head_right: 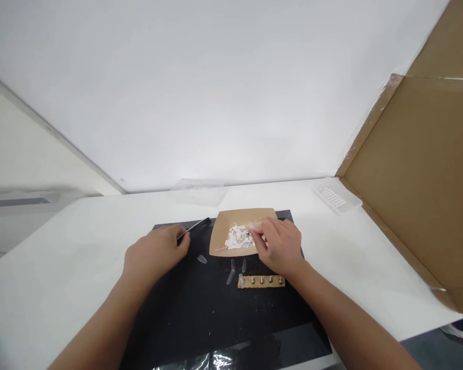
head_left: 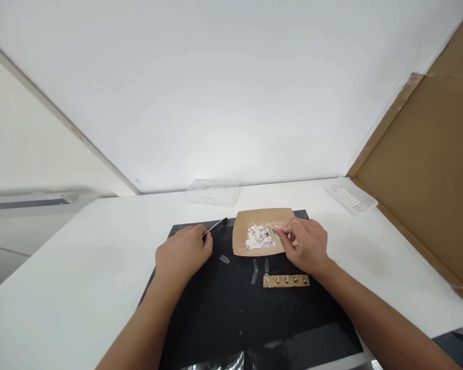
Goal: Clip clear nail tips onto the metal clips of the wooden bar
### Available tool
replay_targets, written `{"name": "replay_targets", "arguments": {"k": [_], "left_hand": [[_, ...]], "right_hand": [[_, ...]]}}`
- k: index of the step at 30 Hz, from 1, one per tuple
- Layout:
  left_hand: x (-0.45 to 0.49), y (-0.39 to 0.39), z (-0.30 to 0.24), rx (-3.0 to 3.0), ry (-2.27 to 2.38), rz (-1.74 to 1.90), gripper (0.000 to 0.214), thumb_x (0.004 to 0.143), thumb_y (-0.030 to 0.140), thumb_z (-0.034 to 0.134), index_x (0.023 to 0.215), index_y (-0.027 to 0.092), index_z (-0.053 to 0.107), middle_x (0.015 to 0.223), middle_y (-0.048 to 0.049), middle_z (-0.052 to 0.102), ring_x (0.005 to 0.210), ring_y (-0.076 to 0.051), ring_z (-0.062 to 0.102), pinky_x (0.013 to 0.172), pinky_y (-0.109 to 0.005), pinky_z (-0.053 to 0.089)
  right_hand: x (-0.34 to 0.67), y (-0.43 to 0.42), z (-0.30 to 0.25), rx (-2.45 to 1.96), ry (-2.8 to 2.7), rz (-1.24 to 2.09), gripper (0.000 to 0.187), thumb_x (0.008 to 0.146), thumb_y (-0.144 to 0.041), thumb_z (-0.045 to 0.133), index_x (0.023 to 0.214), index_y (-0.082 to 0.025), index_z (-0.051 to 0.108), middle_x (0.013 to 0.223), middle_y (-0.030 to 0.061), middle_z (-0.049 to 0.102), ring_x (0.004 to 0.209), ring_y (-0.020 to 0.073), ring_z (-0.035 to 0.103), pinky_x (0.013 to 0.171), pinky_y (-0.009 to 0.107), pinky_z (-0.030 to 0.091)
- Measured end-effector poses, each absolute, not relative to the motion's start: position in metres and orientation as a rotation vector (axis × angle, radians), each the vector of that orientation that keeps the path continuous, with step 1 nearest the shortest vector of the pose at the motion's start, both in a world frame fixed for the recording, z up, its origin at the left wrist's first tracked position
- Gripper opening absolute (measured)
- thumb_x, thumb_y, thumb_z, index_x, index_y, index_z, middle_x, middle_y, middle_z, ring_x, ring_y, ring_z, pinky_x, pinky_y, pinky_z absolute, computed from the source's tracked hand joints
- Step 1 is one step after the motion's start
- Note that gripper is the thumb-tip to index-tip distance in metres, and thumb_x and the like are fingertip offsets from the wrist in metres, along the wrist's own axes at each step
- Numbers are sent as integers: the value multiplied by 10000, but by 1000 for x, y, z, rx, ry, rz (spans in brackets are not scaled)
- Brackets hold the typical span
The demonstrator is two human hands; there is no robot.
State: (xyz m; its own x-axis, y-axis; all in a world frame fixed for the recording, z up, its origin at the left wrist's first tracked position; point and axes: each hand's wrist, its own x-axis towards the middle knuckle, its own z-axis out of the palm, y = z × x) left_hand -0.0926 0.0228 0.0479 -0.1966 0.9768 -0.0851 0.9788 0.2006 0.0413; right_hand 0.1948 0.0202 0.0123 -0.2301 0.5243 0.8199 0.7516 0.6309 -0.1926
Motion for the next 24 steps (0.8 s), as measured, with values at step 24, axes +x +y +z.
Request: {"name": "replay_targets", "arguments": {"k": [24], "left_hand": [[-22,-12,21,1700,1177,1203,182,920,365,757,992,254,882,993,-88,823,854,-224,781,579,-254,588]], "right_hand": [[191,-5,30,-749,-2137,-453,338,1027,-188,695,743,-206,512,726,-47,721,616,105,580,651,340,307]]}}
